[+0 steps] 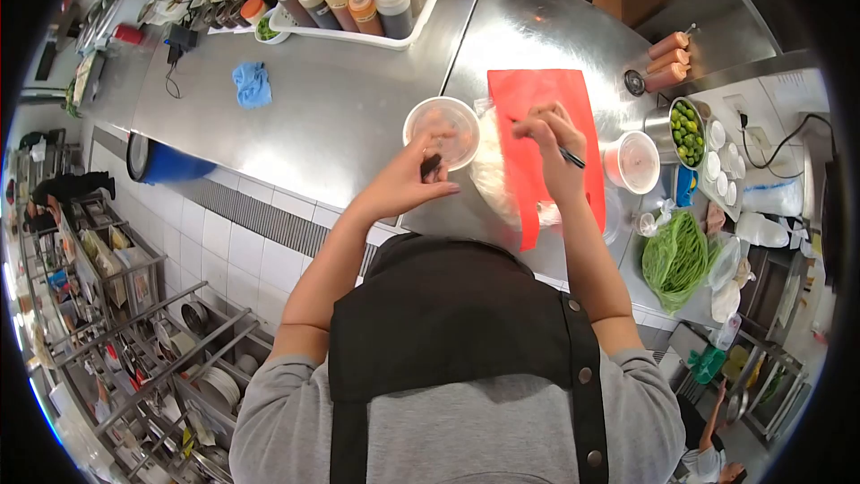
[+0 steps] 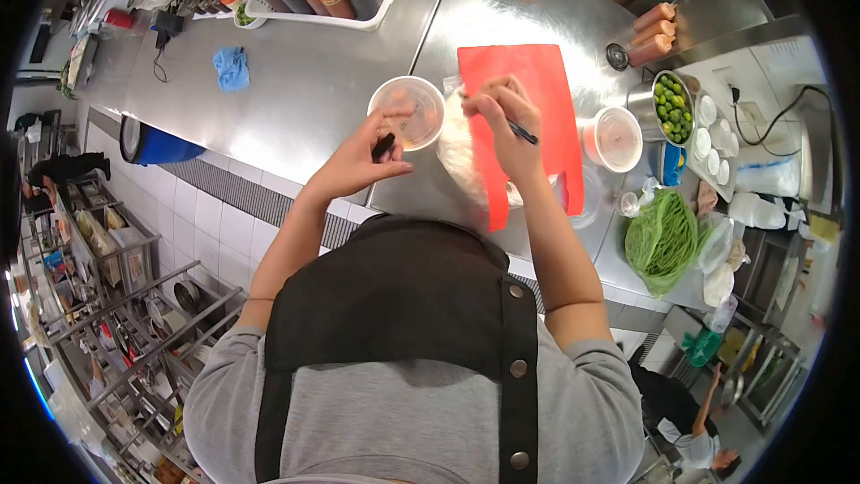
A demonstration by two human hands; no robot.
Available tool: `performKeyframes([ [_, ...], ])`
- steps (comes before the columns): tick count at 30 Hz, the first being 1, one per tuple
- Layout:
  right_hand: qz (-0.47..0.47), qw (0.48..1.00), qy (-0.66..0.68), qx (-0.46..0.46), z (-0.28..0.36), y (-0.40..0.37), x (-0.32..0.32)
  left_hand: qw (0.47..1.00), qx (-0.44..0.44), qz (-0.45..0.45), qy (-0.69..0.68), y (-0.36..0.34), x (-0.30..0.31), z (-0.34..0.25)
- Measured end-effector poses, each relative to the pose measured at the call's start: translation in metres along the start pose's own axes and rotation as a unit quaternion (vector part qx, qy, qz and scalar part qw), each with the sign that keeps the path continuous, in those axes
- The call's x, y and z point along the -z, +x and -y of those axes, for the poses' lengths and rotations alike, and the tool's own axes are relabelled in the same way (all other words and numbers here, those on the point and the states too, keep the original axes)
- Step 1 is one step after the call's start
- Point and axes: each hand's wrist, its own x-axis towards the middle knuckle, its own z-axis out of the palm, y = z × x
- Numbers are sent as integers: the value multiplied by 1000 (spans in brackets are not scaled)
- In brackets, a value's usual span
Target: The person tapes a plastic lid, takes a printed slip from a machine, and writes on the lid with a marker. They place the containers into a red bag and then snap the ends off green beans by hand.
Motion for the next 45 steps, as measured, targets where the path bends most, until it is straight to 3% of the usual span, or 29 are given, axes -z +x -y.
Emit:
performKeyframes([
  [2, -7, 997, 33, -67, 40, -8, 12, 994, -86, -52, 49, 16, -22, -24],
  [4, -60, 965, 125, -223, 77, -16, 18, 993, -99, -30, 54, 27, -47, -36],
  [8, -121, 990, -2, -72, 84, -23, 34, 990, -121, 10, 66, 39, -88, -53],
  [11, -142, 987, 1, -75, 91, -34, 47, 987, -120, 32, 101, 45, -109, -58],
  [13, -113, 992, -22, -48, 88, -46, 56, 986, -117, 40, 111, 46, -126, -50],
  [15, -67, 994, -81, -15, 81, -62, 64, 969, -186, 63, 151, 48, -150, -38],
  [16, -83, 992, -96, -20, 75, -76, 68, 958, -220, 73, 170, 48, -164, -31],
  [19, -129, 983, -121, -39, 58, -127, 82, 974, -140, 104, 147, 39, -207, -9],
  [22, -161, 978, -108, -79, 48, -165, 111, 964, -203, 151, 86, 43, -249, 12],
  [24, -172, 972, -106, -120, 49, -178, 138, 966, -155, 189, 83, 48, -268, 4],
  [27, -116, 952, 33, -282, 77, -160, 213, 952, -118, 243, 144, 76, -290, -18],
  [28, -104, 976, -50, -186, 79, -155, 248, 944, -111, 258, 175, 87, -294, -25],
  [30, -172, 936, -307, -21, 126, -125, 310, 908, -138, 242, 313, 102, -296, -15],
  [31, -219, 911, -350, -17, 162, -112, 338, 869, -173, 208, 414, 107, -295, 0],
  [32, -263, 883, -389, -14, 186, -105, 368, 846, -113, 215, 475, 105, -296, -8],
  [33, -325, 842, -427, 55, 189, -102, 405, 817, -50, 216, 532, 100, -296, -13],
  [34, -396, 801, -450, 12, 211, -96, 425, 824, -75, 182, 531, 96, -293, 10],
  [36, -449, 697, -525, 191, 210, -88, 491, 823, -136, 162, 527, 80, -275, 49],
  [38, -467, 671, -544, 191, 206, -77, 528, 805, -209, 189, 522, 60, -247, 68],
  [39, -474, 659, -552, 190, 203, -73, 542, 796, -216, 206, 527, 49, -231, 70],
  [43, -455, 698, -518, 195, 168, -44, 574, 773, -219, 211, 557, 14, -171, 90],
  [45, -457, 724, -485, 181, 151, -25, 579, 811, -189, 171, 526, 2, -168, 80],
])
